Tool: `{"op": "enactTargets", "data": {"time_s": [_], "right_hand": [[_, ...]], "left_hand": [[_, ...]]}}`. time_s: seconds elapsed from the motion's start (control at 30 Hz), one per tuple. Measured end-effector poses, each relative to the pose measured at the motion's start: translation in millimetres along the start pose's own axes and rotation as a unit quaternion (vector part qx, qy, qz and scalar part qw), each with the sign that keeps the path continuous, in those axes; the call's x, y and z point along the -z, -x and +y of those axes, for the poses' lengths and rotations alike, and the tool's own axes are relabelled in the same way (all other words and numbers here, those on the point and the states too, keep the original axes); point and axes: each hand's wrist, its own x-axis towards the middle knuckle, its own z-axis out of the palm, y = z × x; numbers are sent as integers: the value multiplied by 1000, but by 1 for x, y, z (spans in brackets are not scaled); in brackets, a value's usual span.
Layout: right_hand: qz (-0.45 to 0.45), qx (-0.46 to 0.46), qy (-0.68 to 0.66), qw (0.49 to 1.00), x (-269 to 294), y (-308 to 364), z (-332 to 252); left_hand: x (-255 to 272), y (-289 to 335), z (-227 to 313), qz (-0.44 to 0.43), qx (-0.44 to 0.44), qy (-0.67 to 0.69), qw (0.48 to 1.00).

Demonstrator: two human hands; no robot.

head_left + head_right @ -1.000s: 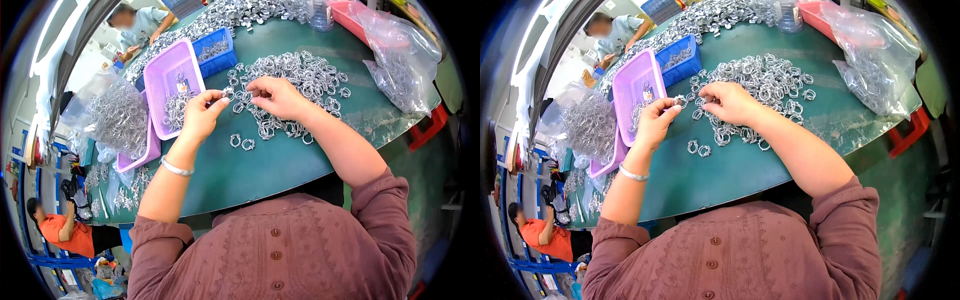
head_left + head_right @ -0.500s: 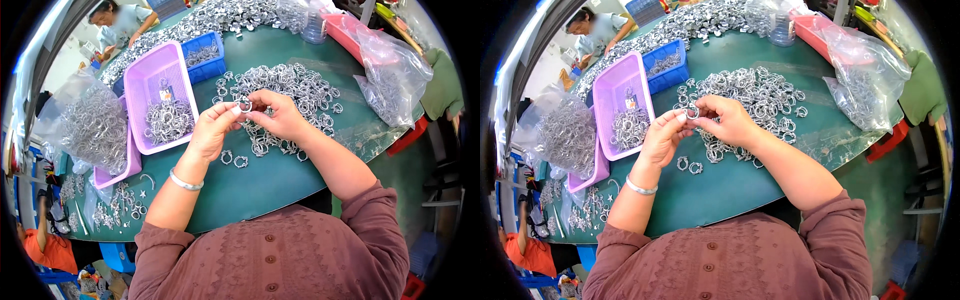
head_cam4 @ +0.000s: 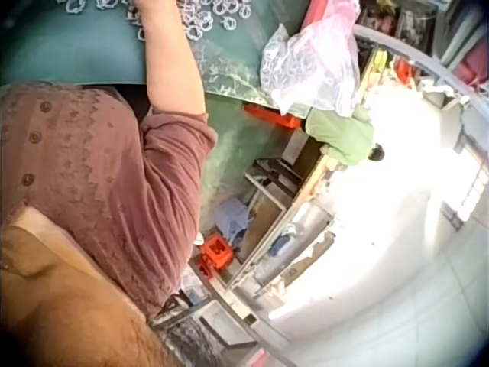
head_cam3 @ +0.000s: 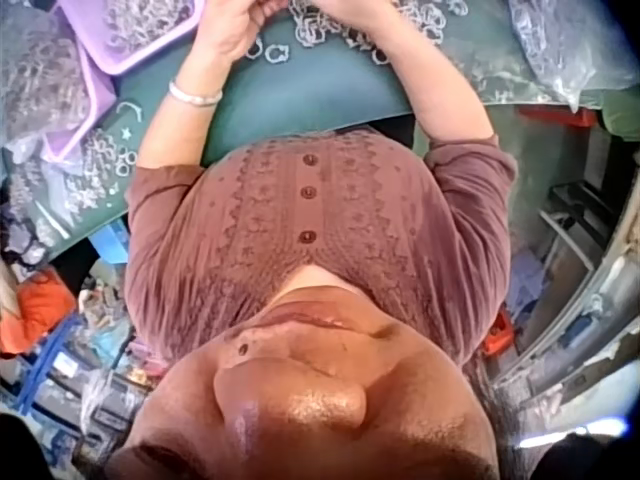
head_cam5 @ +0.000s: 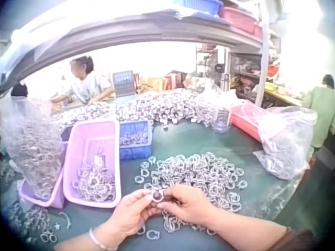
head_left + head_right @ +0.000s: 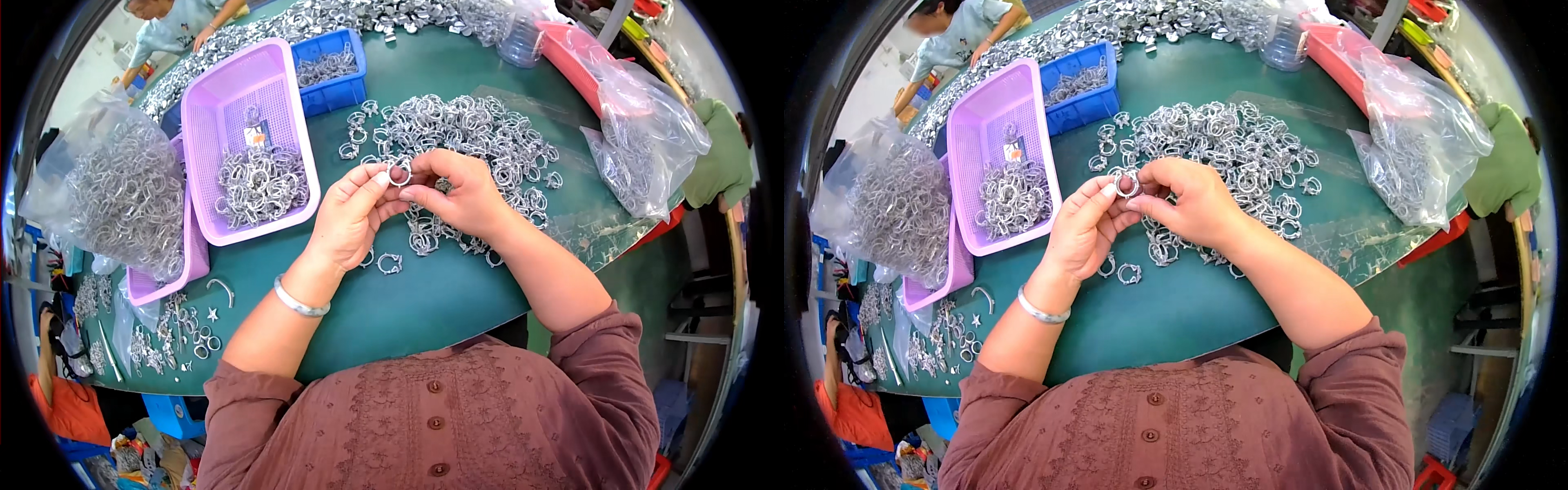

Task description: The person assembles metal clips by picking pieces from the table and connecting them together by hand.

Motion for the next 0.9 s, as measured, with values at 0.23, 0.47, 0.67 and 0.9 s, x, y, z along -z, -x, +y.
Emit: {"op": "enactTargets", "data": {"time_s": [0.23,0.47,0.67,0.9], "right_hand": [[14,-19,-19,1000,1,1,0],[24,-8,-6,1000,-2,1,-1],[23,2,-1,1000,0,0,0],[9,18,5,1000,-1,0,-3]], "left_hand": [[1,2,-1,11,34,37,999],[0,4,-3,12,64,48,997],[-10,3,-1,34,-34,-44,998],[0,1,-2,-4,-44,-83,996]]}}
